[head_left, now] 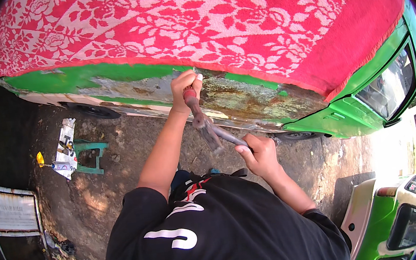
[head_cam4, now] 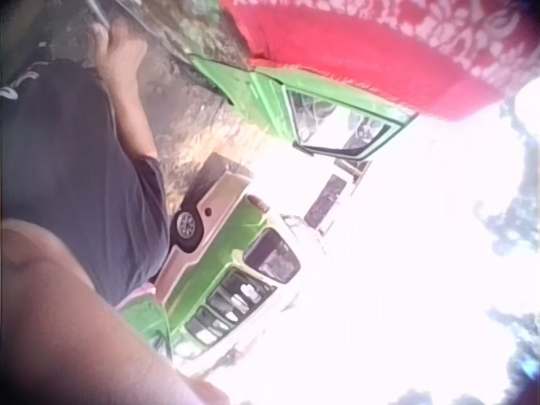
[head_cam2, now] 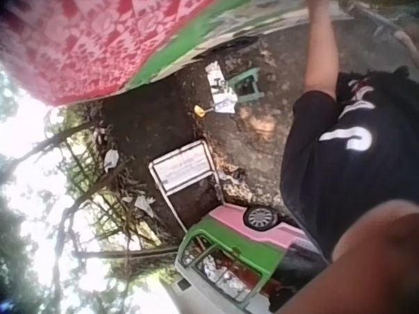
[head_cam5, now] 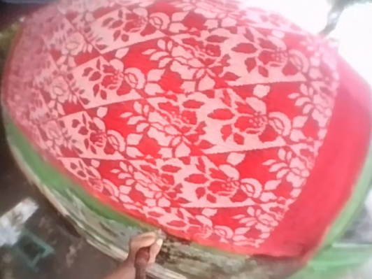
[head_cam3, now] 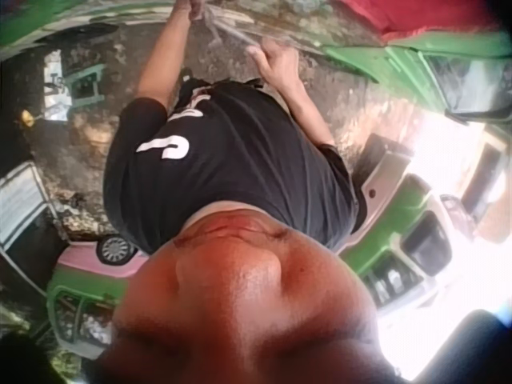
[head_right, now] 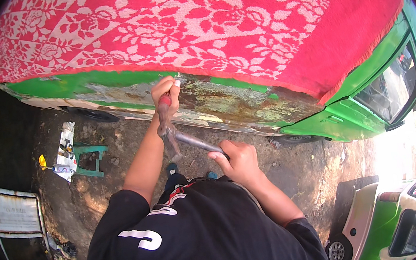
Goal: The person uses a hammer and a red-handled punch to repeatedly strike a green car panel, likely to remove paint or rust. The person holds the punch against the panel and strikes it with the hammer in a repetitive manner.
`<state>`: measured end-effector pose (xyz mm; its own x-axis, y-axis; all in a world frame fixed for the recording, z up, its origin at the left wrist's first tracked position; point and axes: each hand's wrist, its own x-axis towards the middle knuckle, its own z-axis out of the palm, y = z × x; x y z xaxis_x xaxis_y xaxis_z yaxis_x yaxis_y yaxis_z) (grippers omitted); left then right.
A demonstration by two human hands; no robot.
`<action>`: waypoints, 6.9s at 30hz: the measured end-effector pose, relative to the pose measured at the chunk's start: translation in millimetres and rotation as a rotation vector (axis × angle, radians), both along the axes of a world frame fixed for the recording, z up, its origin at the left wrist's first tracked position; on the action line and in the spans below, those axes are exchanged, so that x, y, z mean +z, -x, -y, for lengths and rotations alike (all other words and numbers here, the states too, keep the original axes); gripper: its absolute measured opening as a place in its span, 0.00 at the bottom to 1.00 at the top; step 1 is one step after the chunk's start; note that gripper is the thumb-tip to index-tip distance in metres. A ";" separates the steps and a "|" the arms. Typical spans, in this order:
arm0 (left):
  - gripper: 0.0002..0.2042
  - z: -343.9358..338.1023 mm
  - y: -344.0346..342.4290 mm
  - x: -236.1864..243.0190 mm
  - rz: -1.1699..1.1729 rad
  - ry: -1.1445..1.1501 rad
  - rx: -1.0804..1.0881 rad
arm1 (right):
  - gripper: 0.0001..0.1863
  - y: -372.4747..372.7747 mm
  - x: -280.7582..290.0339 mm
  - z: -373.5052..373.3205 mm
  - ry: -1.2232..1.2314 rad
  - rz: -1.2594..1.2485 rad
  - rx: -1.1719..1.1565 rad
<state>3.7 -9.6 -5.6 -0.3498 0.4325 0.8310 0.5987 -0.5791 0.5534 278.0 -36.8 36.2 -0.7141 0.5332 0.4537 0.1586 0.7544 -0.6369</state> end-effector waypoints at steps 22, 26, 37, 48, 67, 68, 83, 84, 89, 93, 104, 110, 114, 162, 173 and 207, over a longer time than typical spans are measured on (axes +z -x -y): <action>0.16 -4.5 11.7 -19.9 0.130 0.161 0.094 | 0.21 11.1 -12.5 -4.0 0.220 0.300 -0.159; 0.15 5.9 19.7 -26.4 0.077 0.084 0.029 | 0.19 0.6 -22.2 -3.6 0.248 -0.072 -0.001; 0.13 27.1 19.7 -2.2 0.108 -0.126 -0.189 | 0.27 -20.4 -45.1 -8.6 0.572 -0.281 -0.137; 0.13 22.6 20.8 -11.9 0.114 -0.099 -0.204 | 0.27 -26.6 -45.9 -7.4 0.579 -0.260 -0.170; 0.15 17.1 16.3 -6.7 0.045 -0.047 -0.167 | 0.22 -13.5 -29.7 -3.9 0.528 -0.120 -0.116; 0.15 16.8 15.7 -6.3 0.046 -0.030 -0.155 | 0.21 -10.3 -22.1 -2.1 0.495 -0.065 -0.102; 0.12 7.3 28.0 2.7 0.080 -0.036 -0.157 | 0.20 2.3 12.0 9.4 0.238 0.216 0.014; 0.12 7.5 25.3 3.2 0.088 -0.037 -0.153 | 0.19 0.3 11.8 10.5 0.238 0.157 0.035; 0.11 11.3 22.5 -1.0 0.156 -0.056 -0.160 | 0.17 5.4 21.5 11.9 0.154 0.009 0.160; 0.12 10.7 27.2 -6.0 0.185 -0.062 -0.187 | 0.17 5.3 23.8 11.2 0.145 0.049 0.171; 0.13 9.6 26.7 -5.8 0.160 -0.065 -0.184 | 0.18 -2.5 12.2 7.6 0.323 0.079 0.110; 0.15 9.7 25.0 -5.5 0.133 -0.071 -0.175 | 0.18 -3.1 12.1 4.3 0.316 0.086 0.104; 0.15 9.1 17.1 -7.0 0.098 -0.040 -0.145 | 0.18 -2.1 7.6 1.5 0.334 0.123 0.073; 0.13 10.6 17.5 8.4 0.046 -0.009 -0.164 | 0.26 6.9 25.3 6.3 0.192 0.110 0.066; 0.12 12.2 15.7 5.7 0.073 0.020 -0.140 | 0.26 10.7 10.1 13.6 0.132 0.104 0.061; 0.12 27.5 34.5 -13.5 0.198 -0.052 -0.254 | 0.22 10.0 -25.8 26.7 0.465 -0.036 -0.265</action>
<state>-30.8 -37.1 -19.1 -0.3932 0.4858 0.7806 0.3149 -0.7266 0.6107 268.0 -63.5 10.4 -0.5159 0.8437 0.1482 0.2770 0.3280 -0.9032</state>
